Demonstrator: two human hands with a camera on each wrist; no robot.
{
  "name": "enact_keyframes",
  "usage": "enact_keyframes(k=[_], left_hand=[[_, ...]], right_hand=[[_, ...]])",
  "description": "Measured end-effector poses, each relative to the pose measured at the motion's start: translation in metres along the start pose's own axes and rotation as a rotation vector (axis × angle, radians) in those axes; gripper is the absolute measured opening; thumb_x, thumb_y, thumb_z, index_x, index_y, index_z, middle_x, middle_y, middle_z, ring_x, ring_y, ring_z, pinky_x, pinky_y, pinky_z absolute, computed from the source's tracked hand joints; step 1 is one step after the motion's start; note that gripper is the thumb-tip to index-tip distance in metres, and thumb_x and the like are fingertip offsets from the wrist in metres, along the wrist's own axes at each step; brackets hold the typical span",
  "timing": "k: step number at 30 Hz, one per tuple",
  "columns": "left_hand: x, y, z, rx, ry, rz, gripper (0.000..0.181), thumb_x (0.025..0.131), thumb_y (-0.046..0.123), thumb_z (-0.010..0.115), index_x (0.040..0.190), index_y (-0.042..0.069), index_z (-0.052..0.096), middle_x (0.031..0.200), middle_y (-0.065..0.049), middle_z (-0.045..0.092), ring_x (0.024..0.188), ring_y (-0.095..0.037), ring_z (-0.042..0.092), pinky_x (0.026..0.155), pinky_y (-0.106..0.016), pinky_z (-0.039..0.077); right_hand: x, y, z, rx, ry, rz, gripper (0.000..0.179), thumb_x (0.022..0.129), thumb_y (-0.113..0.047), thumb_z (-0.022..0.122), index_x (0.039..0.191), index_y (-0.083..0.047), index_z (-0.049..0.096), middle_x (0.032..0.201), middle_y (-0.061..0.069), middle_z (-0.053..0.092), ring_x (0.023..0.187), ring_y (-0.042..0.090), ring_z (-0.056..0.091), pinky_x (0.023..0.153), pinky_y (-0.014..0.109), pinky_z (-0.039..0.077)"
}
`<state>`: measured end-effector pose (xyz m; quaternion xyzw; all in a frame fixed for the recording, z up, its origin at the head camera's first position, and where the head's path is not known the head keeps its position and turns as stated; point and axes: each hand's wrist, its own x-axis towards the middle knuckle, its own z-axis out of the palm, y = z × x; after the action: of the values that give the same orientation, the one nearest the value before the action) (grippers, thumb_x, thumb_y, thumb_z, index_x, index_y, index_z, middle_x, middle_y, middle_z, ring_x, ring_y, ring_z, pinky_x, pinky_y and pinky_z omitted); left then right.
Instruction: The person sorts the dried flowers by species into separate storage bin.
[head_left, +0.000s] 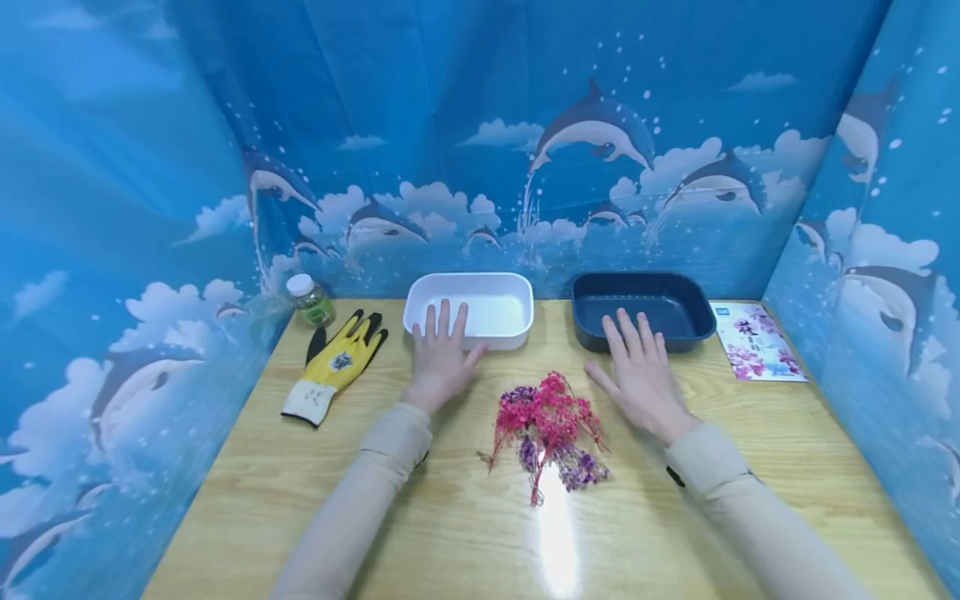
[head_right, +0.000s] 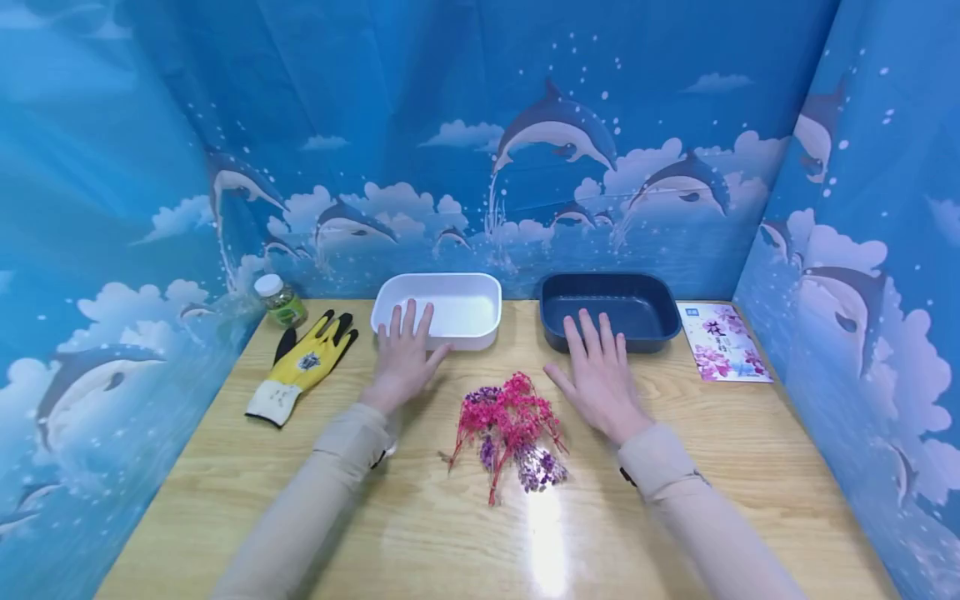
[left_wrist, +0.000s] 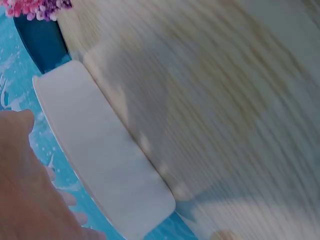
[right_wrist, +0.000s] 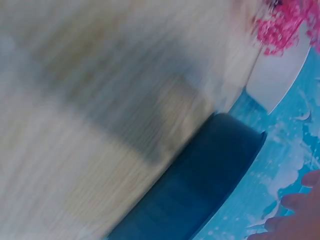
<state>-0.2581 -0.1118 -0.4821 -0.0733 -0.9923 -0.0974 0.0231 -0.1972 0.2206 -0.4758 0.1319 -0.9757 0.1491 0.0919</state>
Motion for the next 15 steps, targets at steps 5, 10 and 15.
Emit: enact_keyframes(k=[5, 10, 15], left_hand=[[0.002, -0.015, -0.005, -0.059, 0.026, -0.031, 0.083, 0.107, 0.065, 0.035, 0.171, 0.021, 0.005, 0.179, -0.017, -0.001, 0.166, -0.041, -0.002, 0.134, -0.066, 0.004], [0.006, -0.031, -0.012, -0.197, 0.062, -0.09, 0.083, 0.108, 0.061, 0.038, 0.171, 0.016, 0.008, 0.178, -0.02, 0.001, 0.165, -0.044, 0.001, 0.135, -0.064, 0.007], [0.01, -0.052, -0.022, -0.366, 0.121, -0.175, 0.083, 0.107, 0.056, 0.046, 0.169, 0.01, 0.014, 0.176, -0.024, 0.011, 0.164, -0.044, 0.012, 0.133, -0.064, 0.02]], right_hand=[[-0.014, -0.011, 0.002, 0.014, 0.099, -0.105, 0.08, 0.104, -0.05, 0.058, 0.166, -0.008, 0.028, 0.169, 0.024, 0.031, 0.159, 0.05, 0.021, 0.129, 0.072, 0.021], [-0.027, -0.021, 0.003, 0.037, 0.167, -0.193, 0.08, 0.097, -0.044, 0.07, 0.159, -0.003, 0.039, 0.15, 0.026, 0.051, 0.139, 0.046, 0.046, 0.119, 0.063, 0.039], [-0.039, -0.031, 0.003, 0.155, 0.019, -0.1, 0.081, 0.096, -0.039, 0.072, 0.161, -0.007, 0.036, 0.136, 0.021, 0.061, 0.118, 0.037, 0.062, 0.096, 0.057, 0.059]])
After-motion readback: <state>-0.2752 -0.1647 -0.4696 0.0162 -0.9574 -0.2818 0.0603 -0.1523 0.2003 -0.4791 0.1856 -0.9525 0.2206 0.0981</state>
